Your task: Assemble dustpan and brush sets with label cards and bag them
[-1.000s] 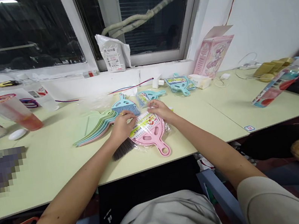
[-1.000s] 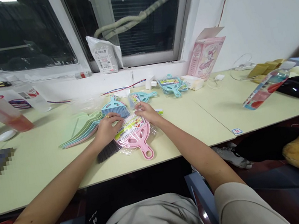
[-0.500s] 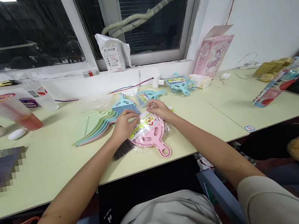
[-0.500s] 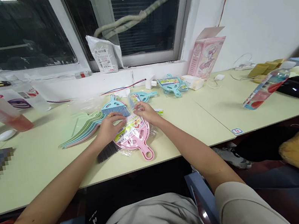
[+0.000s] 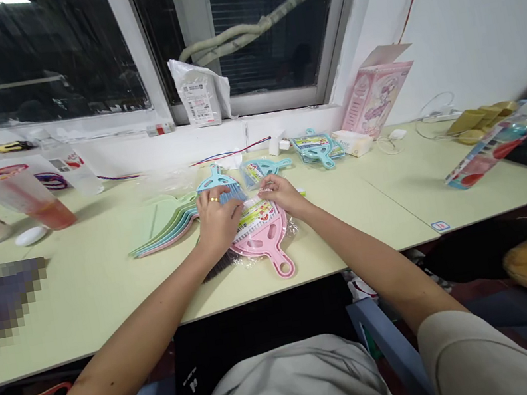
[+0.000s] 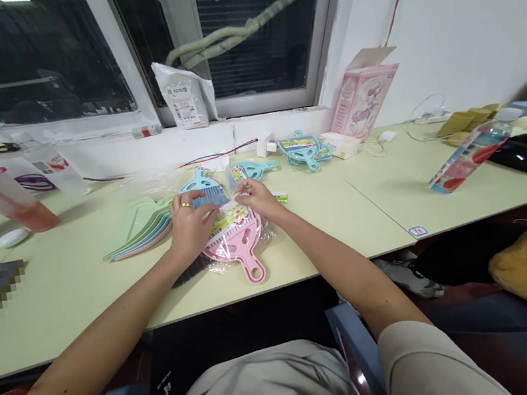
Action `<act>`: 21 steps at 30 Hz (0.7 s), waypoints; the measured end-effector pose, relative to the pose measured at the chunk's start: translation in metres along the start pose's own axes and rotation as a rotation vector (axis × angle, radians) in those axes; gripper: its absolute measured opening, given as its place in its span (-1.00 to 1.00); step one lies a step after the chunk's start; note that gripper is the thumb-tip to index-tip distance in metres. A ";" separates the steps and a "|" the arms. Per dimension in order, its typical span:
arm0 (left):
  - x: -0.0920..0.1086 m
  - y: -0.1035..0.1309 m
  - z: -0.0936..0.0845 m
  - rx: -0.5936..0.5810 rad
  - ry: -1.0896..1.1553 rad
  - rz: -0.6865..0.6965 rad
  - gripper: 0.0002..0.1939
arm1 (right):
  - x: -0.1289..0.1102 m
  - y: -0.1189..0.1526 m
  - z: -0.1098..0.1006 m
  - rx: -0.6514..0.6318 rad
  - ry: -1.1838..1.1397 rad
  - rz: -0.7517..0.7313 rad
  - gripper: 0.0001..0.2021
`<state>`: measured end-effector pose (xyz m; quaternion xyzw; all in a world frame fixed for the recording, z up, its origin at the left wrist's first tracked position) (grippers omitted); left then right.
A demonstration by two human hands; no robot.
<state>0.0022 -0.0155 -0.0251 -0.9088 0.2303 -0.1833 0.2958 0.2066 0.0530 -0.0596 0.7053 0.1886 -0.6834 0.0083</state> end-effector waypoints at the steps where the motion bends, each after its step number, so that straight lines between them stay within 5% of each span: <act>1: 0.002 0.000 -0.001 0.000 -0.015 0.013 -0.78 | 0.000 0.000 0.000 0.003 -0.005 0.004 -0.65; 9: 0.006 -0.001 0.001 -0.144 0.036 0.042 -0.77 | -0.003 0.002 0.000 0.027 -0.003 0.024 -0.67; 21: -0.014 -0.007 0.000 -0.173 0.170 -0.071 -0.84 | -0.007 0.001 -0.008 0.064 -0.093 0.068 -0.61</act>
Point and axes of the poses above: each hand's wrist, its own y-axis away from the middle knuckle, its own z-axis out of the palm, x = y × z, the point moved 4 cm from there along -y, towards the middle knuckle, and after that the axes turned 6 degrees about -x, right-handed, at the moved point
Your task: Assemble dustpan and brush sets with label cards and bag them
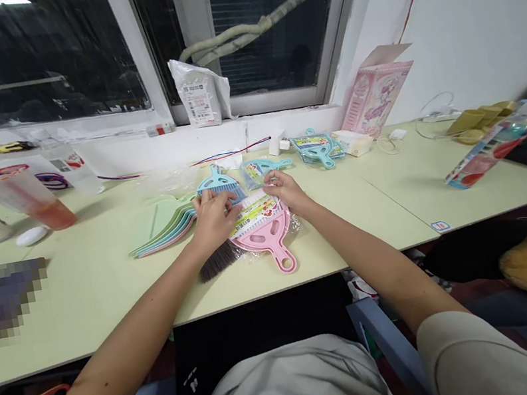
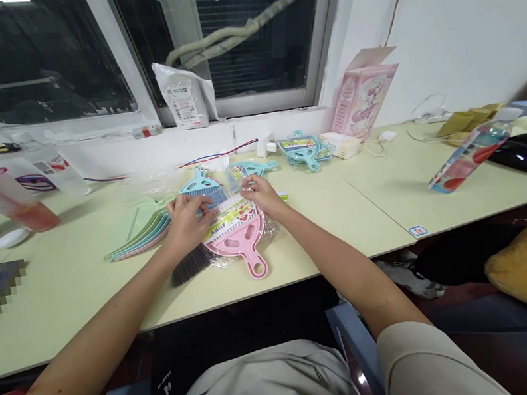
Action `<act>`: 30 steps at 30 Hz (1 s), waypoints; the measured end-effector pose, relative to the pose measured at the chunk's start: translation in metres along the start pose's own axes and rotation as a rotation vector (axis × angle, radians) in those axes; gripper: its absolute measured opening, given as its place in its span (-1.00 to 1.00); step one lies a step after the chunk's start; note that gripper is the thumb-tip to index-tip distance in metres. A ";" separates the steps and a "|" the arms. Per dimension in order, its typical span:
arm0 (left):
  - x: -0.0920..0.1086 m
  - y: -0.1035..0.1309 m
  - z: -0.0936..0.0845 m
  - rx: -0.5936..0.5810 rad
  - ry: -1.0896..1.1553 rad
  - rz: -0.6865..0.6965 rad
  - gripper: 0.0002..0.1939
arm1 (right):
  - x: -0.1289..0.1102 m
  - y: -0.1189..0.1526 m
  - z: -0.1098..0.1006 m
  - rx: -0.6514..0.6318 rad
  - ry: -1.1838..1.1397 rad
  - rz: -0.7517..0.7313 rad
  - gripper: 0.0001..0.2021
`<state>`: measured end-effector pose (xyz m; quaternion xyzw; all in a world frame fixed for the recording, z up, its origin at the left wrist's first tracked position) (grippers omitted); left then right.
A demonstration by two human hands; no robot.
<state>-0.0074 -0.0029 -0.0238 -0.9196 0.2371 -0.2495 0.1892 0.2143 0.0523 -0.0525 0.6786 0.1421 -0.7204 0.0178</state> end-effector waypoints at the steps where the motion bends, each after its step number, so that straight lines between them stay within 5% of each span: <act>1: -0.002 -0.001 -0.001 0.008 0.005 -0.007 -0.85 | -0.002 0.000 -0.002 0.011 -0.012 0.001 -0.60; 13: -0.009 0.002 -0.011 0.204 0.074 -0.155 -0.81 | -0.010 -0.001 -0.010 0.035 -0.043 -0.097 -0.63; 18: -0.010 0.004 -0.014 0.326 0.164 -0.209 -0.41 | -0.010 -0.004 -0.015 0.031 -0.091 -0.191 -0.67; 21: -0.014 0.000 -0.006 0.242 0.456 -0.203 -0.22 | -0.010 -0.004 -0.019 0.057 -0.070 -0.222 -0.71; 25: -0.015 -0.005 0.007 0.068 0.764 -0.181 -0.47 | -0.009 -0.005 -0.022 0.069 -0.056 -0.268 -0.82; 30: -0.016 -0.003 0.009 0.075 0.734 -0.210 -0.84 | -0.010 -0.005 -0.021 0.018 -0.101 -0.292 -0.91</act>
Point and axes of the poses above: each hand's wrist, its own y-axis away from the middle knuckle, its own z-axis out of the palm, x = y × z, the point moved 4 cm from there along -y, towards the middle knuckle, and after that the axes turned 6 degrees about -x, right-handed, at the moved point
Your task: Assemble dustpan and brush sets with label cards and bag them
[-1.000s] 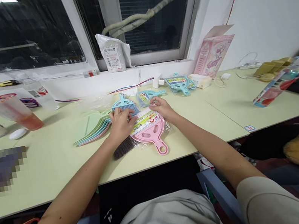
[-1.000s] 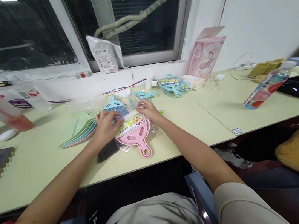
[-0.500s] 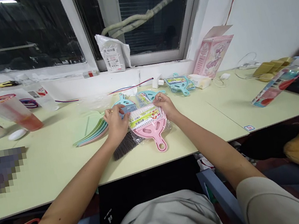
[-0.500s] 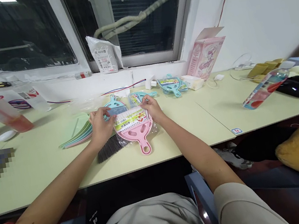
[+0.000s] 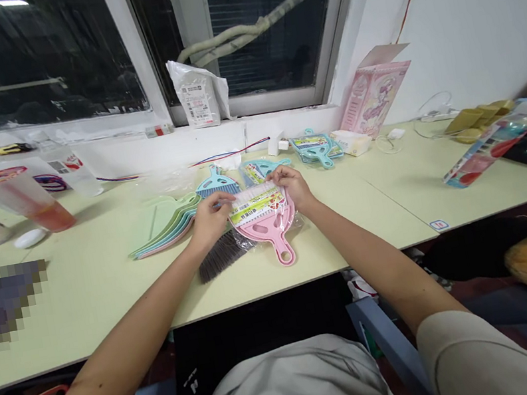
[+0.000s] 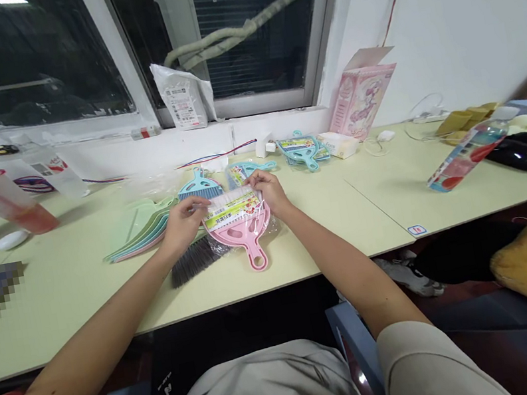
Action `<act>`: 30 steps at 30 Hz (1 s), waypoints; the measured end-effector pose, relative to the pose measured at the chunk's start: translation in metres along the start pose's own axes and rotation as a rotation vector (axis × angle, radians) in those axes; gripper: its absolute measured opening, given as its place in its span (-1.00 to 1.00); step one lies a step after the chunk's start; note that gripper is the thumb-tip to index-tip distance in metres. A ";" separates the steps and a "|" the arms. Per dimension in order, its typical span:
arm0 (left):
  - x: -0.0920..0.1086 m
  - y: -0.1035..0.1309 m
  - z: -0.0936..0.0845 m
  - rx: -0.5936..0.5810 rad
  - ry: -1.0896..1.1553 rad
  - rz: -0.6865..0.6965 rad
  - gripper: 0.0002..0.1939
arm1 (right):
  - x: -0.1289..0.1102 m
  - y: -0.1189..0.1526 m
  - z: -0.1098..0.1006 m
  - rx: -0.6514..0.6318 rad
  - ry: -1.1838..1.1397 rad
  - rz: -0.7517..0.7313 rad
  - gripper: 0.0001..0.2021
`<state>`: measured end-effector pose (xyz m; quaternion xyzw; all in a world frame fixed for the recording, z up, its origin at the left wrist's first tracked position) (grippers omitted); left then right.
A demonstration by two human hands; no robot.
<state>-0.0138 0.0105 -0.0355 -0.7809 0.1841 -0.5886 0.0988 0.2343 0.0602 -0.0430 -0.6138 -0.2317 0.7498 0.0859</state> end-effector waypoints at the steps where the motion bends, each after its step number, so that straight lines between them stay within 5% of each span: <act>1: 0.000 0.000 0.000 0.007 -0.004 -0.005 -0.86 | -0.001 0.000 0.000 -0.006 -0.021 -0.002 -0.91; 7: -0.005 0.000 0.003 0.021 -0.059 0.034 -0.84 | -0.003 0.002 -0.001 0.040 -0.099 -0.067 -0.88; 13: -0.005 0.003 0.005 0.071 -0.165 0.132 -0.74 | -0.007 0.005 0.004 0.132 0.046 -0.066 -0.43; 19: 0.000 0.005 -0.001 0.201 -0.225 0.169 -0.74 | -0.020 0.003 0.011 -0.026 0.403 -0.014 -0.60; 23: 0.002 0.005 -0.007 0.270 -0.242 0.181 -0.75 | -0.009 0.004 0.012 -0.142 0.399 0.188 -0.69; 30: 0.007 0.007 -0.007 0.273 -0.248 0.200 -0.76 | 0.013 0.002 0.010 -0.041 0.326 0.122 -0.55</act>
Point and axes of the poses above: each hand's wrist, its own y-axis away from the middle knuckle, its own z-axis out of the palm, x = y × z, the point moved 4 cm from there along -y, towards the middle knuckle, and after that the axes turned 6 degrees about -x, right-handed, at the moved point
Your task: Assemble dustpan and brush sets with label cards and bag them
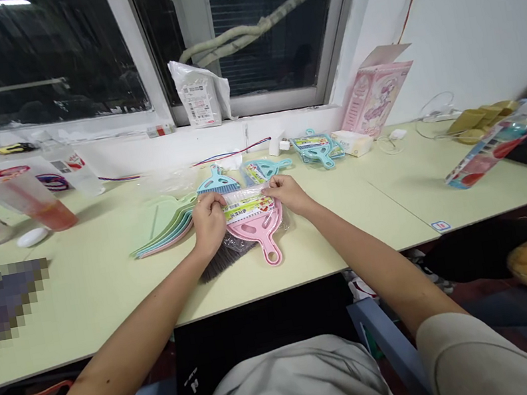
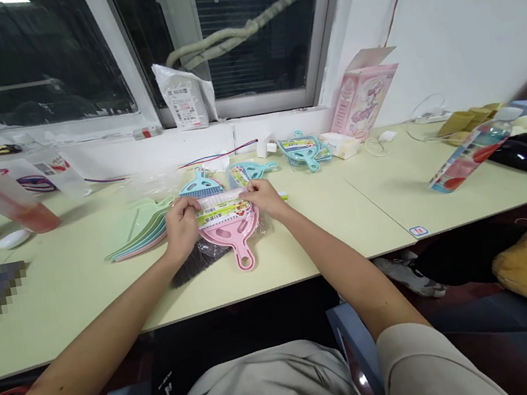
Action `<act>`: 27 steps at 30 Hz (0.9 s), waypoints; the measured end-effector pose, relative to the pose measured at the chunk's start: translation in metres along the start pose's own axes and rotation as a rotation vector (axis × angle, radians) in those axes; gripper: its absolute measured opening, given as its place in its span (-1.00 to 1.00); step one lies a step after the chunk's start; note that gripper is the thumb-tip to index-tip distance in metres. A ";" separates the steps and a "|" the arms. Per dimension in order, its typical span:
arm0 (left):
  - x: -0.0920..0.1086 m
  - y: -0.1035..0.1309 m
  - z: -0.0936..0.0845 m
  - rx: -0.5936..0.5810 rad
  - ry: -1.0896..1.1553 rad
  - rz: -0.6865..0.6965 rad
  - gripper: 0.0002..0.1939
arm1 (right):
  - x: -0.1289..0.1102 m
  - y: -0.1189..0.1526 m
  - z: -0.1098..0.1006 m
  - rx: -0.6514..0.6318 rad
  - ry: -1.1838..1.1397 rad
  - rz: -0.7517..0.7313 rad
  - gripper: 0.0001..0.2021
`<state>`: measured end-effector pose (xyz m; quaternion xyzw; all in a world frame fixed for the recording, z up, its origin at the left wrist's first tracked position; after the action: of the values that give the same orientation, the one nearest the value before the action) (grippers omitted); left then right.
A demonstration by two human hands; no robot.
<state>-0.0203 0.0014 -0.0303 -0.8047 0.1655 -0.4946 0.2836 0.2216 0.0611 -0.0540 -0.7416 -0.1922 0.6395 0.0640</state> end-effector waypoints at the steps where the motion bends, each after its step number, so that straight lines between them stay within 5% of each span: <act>1: 0.001 0.000 0.000 -0.001 0.006 0.001 -0.76 | 0.001 -0.001 0.001 0.017 -0.010 -0.012 -0.56; 15: -0.003 -0.003 0.001 -0.022 0.037 -0.171 -0.79 | -0.002 0.000 0.000 0.213 -0.060 -0.070 -0.77; 20: -0.011 -0.005 0.006 -0.030 0.267 -0.242 -0.87 | -0.001 -0.002 -0.002 0.249 -0.050 -0.060 -0.76; 27: -0.016 -0.005 0.013 -0.011 0.666 -0.384 -0.70 | -0.001 -0.001 -0.005 0.277 -0.066 -0.050 -0.75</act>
<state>-0.0165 0.0179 -0.0428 -0.6176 0.0974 -0.7723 0.1121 0.2263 0.0625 -0.0515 -0.6993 -0.1225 0.6821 0.1751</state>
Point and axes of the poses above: each hand's wrist, its own y-axis away from the middle knuckle, its own z-axis out of the palm, x = y × z, the point moved 4 cm from there along -y, towards the middle knuckle, and after that the axes turned 6 degrees about -x, right-handed, at the moved point
